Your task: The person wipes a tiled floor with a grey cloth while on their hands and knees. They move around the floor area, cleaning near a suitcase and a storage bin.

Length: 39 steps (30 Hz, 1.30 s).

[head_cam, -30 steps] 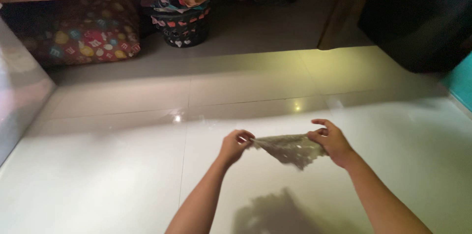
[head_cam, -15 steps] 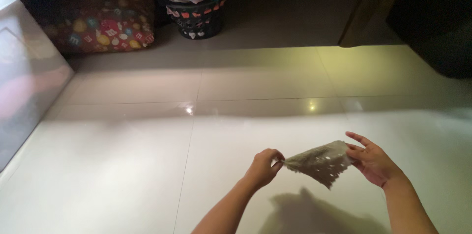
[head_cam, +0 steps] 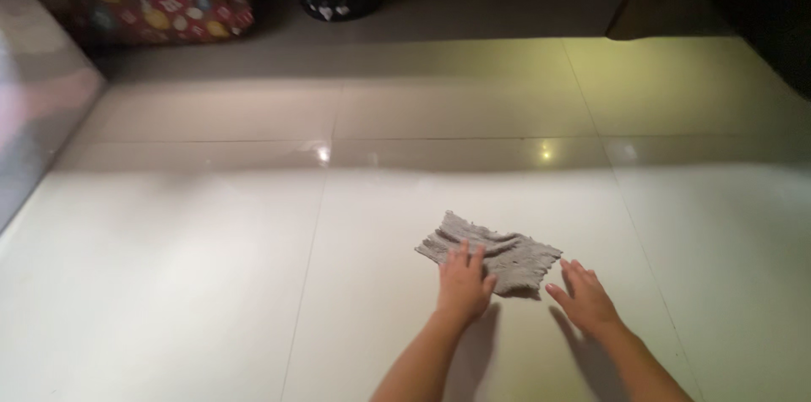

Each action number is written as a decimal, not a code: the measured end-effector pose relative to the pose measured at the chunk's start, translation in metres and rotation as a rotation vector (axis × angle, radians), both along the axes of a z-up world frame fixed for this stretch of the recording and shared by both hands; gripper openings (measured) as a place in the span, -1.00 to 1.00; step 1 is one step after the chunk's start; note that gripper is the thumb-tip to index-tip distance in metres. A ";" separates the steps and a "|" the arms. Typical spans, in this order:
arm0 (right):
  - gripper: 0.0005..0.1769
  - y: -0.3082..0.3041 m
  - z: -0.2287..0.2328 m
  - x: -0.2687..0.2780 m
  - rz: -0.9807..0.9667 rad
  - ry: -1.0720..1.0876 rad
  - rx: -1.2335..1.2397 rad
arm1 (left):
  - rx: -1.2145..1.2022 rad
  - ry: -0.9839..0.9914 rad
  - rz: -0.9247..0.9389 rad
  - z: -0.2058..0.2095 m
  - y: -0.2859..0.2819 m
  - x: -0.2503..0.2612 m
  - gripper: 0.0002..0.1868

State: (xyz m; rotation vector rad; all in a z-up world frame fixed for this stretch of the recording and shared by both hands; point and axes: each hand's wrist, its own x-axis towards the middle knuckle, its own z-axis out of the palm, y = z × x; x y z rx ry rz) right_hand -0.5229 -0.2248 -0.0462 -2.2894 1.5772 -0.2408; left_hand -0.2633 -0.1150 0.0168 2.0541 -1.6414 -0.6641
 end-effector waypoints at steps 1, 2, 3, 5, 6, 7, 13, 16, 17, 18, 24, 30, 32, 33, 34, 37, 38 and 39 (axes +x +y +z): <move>-0.17 0.004 -0.001 0.000 -0.058 0.068 0.030 | 0.021 -0.019 -0.011 -0.007 -0.004 -0.009 -0.25; -0.22 0.003 0.002 0.000 -0.109 0.137 0.056 | 0.039 -0.037 -0.014 -0.012 -0.008 -0.015 -0.25; -0.27 0.001 0.007 -0.002 -0.160 0.206 0.082 | -0.005 -0.070 -0.036 -0.016 -0.009 -0.021 -0.23; -0.32 -0.007 0.016 0.000 -0.130 0.226 0.061 | -0.092 -0.152 -0.066 -0.022 -0.005 -0.022 -0.20; -0.34 -0.009 0.021 -0.001 -0.116 0.236 0.054 | -0.010 -0.182 -0.074 -0.022 -0.003 -0.019 -0.19; -0.41 -0.012 0.027 -0.002 -0.084 0.155 0.048 | 0.071 -0.211 -0.083 -0.020 0.000 -0.015 -0.19; -0.46 0.017 0.048 -0.016 0.025 -0.019 -0.150 | 0.187 -0.292 0.076 0.006 -0.031 0.025 -0.04; -0.43 0.022 0.053 -0.008 0.021 0.127 -0.167 | 0.067 -0.310 0.124 0.003 -0.059 0.036 -0.05; -0.42 0.022 0.054 -0.005 0.000 0.125 -0.122 | 0.023 -0.317 0.126 -0.002 -0.066 0.036 -0.06; -0.42 0.022 0.054 -0.004 -0.027 0.125 -0.077 | 0.003 -0.356 0.115 -0.008 -0.074 0.030 -0.06; -0.26 0.016 0.055 -0.007 -0.025 0.026 -0.181 | -0.218 -0.397 -0.207 -0.029 -0.067 -0.032 -0.08; -0.29 0.019 0.052 -0.006 -0.046 0.079 -0.168 | 0.129 -0.202 -0.151 -0.003 -0.062 0.065 0.02; -0.29 0.017 0.051 -0.006 -0.046 0.118 -0.181 | -0.027 -0.399 0.020 0.006 -0.099 0.096 -0.01; -0.29 0.016 0.050 -0.007 -0.047 0.138 -0.186 | 0.046 -0.353 0.081 0.009 -0.119 0.101 -0.04; -0.29 0.017 0.049 -0.007 -0.043 0.127 -0.198 | 0.123 -0.307 0.142 0.012 -0.141 0.103 -0.08; -0.28 0.017 0.047 -0.009 -0.035 0.105 -0.230 | -0.144 -0.548 0.091 0.005 -0.148 0.057 -0.19; -0.27 0.017 0.047 -0.009 -0.037 0.105 -0.233 | -0.084 -0.324 0.023 0.001 -0.139 0.038 -0.12; -0.26 0.016 0.047 -0.010 -0.038 0.104 -0.236 | -0.024 -0.100 -0.043 -0.003 -0.129 0.019 -0.05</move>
